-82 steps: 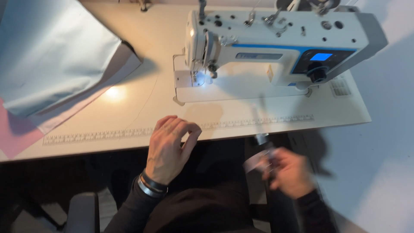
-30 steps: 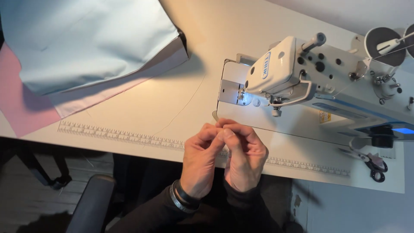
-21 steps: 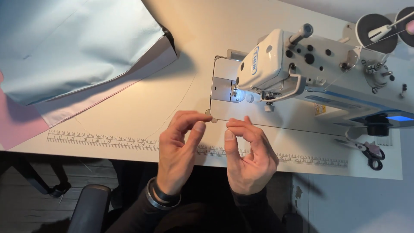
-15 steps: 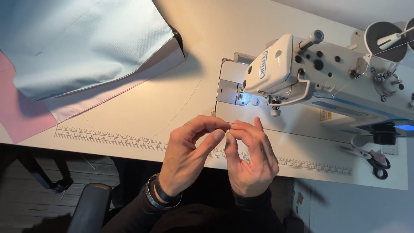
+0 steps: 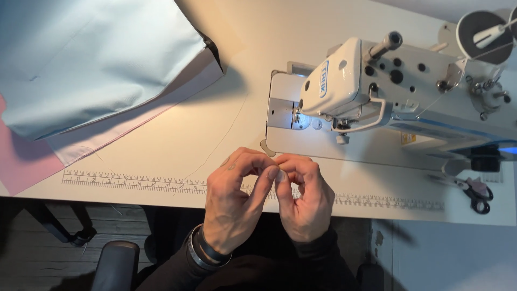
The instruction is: Threading an industrial sewing machine and preparing fabric for sewing.
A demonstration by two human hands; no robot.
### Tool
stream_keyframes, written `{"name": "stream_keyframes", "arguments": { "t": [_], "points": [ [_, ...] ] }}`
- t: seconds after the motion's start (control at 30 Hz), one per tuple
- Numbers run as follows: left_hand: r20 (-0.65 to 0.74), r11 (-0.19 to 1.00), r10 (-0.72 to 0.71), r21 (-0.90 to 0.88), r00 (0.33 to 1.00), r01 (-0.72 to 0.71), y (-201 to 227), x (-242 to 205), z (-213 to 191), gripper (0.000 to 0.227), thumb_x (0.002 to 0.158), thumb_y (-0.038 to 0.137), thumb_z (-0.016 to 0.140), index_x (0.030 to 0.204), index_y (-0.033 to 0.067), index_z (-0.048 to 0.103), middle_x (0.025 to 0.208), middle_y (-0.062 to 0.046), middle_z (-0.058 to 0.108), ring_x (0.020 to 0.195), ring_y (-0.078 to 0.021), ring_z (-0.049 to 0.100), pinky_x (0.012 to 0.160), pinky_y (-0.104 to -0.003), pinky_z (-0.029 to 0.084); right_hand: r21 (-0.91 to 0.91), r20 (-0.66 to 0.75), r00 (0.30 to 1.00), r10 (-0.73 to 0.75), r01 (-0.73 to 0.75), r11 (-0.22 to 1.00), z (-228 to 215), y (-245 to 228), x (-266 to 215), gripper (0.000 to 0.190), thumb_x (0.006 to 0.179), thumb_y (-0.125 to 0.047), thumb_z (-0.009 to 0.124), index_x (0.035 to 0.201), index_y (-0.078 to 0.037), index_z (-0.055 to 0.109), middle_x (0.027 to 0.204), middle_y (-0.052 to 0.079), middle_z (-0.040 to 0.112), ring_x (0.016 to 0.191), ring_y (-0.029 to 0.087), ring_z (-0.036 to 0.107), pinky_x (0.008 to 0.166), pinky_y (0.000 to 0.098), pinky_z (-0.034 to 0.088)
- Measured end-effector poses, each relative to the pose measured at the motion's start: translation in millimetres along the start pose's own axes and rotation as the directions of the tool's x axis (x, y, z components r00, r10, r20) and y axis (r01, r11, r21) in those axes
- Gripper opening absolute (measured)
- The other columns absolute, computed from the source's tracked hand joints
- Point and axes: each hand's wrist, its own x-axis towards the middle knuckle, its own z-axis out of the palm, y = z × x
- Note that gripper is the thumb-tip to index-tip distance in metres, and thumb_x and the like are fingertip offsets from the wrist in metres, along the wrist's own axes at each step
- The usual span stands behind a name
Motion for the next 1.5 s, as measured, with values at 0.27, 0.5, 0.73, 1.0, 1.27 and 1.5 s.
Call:
{"name": "stream_keyframes", "arguments": {
  "t": [0.27, 0.5, 0.73, 1.0, 1.27, 1.5],
  "points": [
    [0.018, 0.994, -0.087, 0.068, 0.996, 0.086, -14.1, 0.3, 3.2, 0.007, 0.097, 0.006, 0.067, 0.098, -0.0005, 0.064, 0.09, -0.007, 0.067, 0.073, -0.0163, 0.064, 0.067, -0.027, 0.054, -0.141, 0.018, 0.999, 0.051, -0.048, 0.989, -2.3, 16.8, -5.0, 0.01, 0.1, -0.01, 0.07, 0.102, -0.004, 0.063, 0.069, -0.001, 0.053, 0.058, 0.007, 0.042, 0.054, 0.024, 0.038],
    [0.043, 0.977, -0.201, -0.066, 0.979, 0.204, -25.3, -0.5, 2.5, 0.009, 0.099, 0.009, 0.065, 0.097, -0.0001, 0.066, 0.089, -0.005, 0.068, 0.071, -0.0119, 0.065, 0.062, -0.026, 0.057, -0.313, -0.012, 0.998, -0.062, 0.055, 0.948, -13.9, 21.9, -4.6, 0.01, 0.094, -0.007, 0.079, 0.097, -0.006, 0.069, 0.074, 0.0, 0.059, 0.051, 0.008, 0.045, 0.049, 0.0273, 0.039],
    [0.041, 0.981, -0.08, 0.182, 0.996, 0.072, -43.8, 45.1, -8.2, 0.011, 0.095, 0.015, 0.07, 0.096, 0.0051, 0.074, 0.085, -0.007, 0.072, 0.063, -0.0171, 0.066, 0.059, -0.032, 0.052, -0.782, 0.133, 0.873, -0.469, 0.383, 0.492, -51.4, 70.0, 30.5, 0.016, 0.092, -0.002, 0.085, 0.1, -0.009, 0.073, 0.074, 0.003, 0.052, 0.066, 0.021, 0.058, 0.06, 0.0376, 0.049],
    [0.328, 0.865, 0.113, 0.432, 0.938, -0.255, -109.6, 143.8, 6.6, 0.008, 0.079, 0.009, 0.074, 0.08, 0.0106, 0.081, 0.077, -0.01, 0.077, 0.072, -0.029, 0.073, 0.069, -0.041, 0.056, -0.819, 0.047, 0.789, -0.613, 0.381, 0.429, -7.5, 82.6, 46.6, 0.017, 0.09, 0.0, 0.084, 0.097, -0.008, 0.071, 0.078, 0.002, 0.066, 0.067, 0.021, 0.065, 0.06, 0.0343, 0.051],
    [0.438, 0.982, 0.024, 0.157, 0.898, -0.103, -124.9, 161.8, 7.0, 0.012, 0.079, 0.013, 0.079, 0.09, 0.0109, 0.08, 0.081, -0.008, 0.078, 0.07, -0.0231, 0.075, 0.069, -0.033, 0.059, -0.822, 0.006, 0.839, -0.544, 0.315, 0.476, 3.9, 96.9, 50.3, 0.016, 0.089, -0.007, 0.087, 0.097, -0.006, 0.073, 0.075, 0.003, 0.073, 0.058, 0.019, 0.067, 0.053, 0.0334, 0.047],
    [0.367, 0.968, 0.177, 0.101, 0.913, -0.228, -139.8, 154.1, 4.2, 0.012, 0.075, 0.011, 0.079, 0.086, 0.0095, 0.081, 0.082, -0.01, 0.078, 0.077, -0.0255, 0.076, 0.077, -0.035, 0.059, -0.805, -0.004, 0.861, -0.508, 0.299, 0.513, 15.0, 97.3, 53.1, 0.012, 0.095, -0.007, 0.085, 0.099, -0.004, 0.074, 0.082, 0.007, 0.075, 0.071, 0.02, 0.074, 0.065, 0.0311, 0.055]
  ]
}}
